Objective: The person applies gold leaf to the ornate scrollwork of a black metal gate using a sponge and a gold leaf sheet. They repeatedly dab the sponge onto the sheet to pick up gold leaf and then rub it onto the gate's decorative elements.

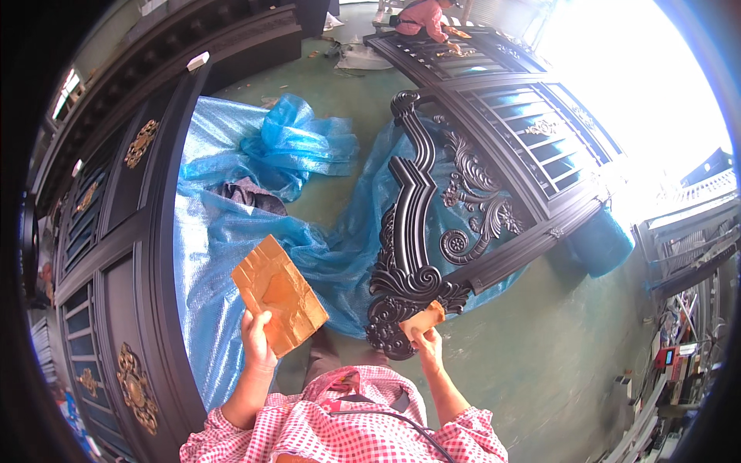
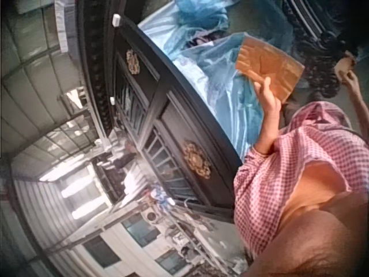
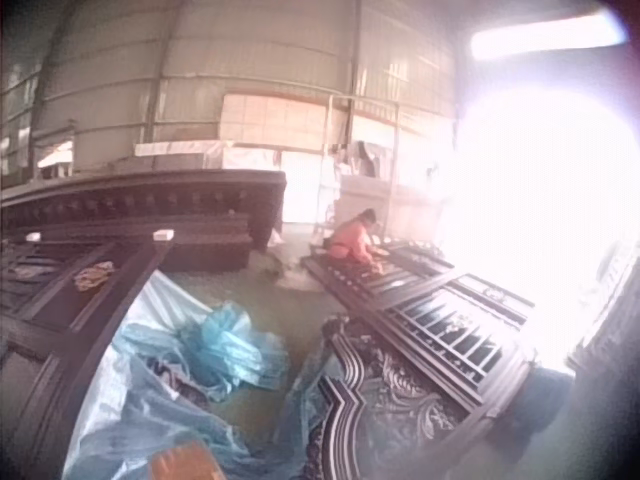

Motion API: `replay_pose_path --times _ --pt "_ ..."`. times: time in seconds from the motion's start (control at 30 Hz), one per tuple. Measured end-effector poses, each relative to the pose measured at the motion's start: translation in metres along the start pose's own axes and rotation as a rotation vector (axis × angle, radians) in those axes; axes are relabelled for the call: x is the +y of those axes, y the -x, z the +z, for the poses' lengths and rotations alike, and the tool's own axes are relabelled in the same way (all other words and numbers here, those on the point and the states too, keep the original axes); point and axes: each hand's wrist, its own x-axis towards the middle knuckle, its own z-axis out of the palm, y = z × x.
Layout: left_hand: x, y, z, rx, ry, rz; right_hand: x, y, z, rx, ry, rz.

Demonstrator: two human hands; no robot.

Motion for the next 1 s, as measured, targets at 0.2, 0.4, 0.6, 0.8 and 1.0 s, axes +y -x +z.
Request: replay_pose_path --times 0.2,0.4,0.6,0.8,1.0 --pt "0.028 -0.082 -0.010 -0.114 -0.081 -0.005 -0.002 -0.018 0.065 0.089 -0.042 0.012" --pt "0.068 -0.144 -0.019 -0.222 -0.096 -0.081 -0.014 -0.022 0.136 0.107 -0.105 0.001" --pt "0.078 -0.196 -0.024 -0.284 -0.128 -0.107 -0.001 -0.026 0.166 0.168 -0.164 0.018" --pt "0.077 -0.217 -0.008 -0.329 -0.154 -0.156 -0.009 -0.024 0.174 0.286 -0.215 -0.051" --pt "0.072 -0.208 0.023 -0.419 -0.221 -0.195 -0.025 0.008 0.176 0.408 -0.408 -0.207"
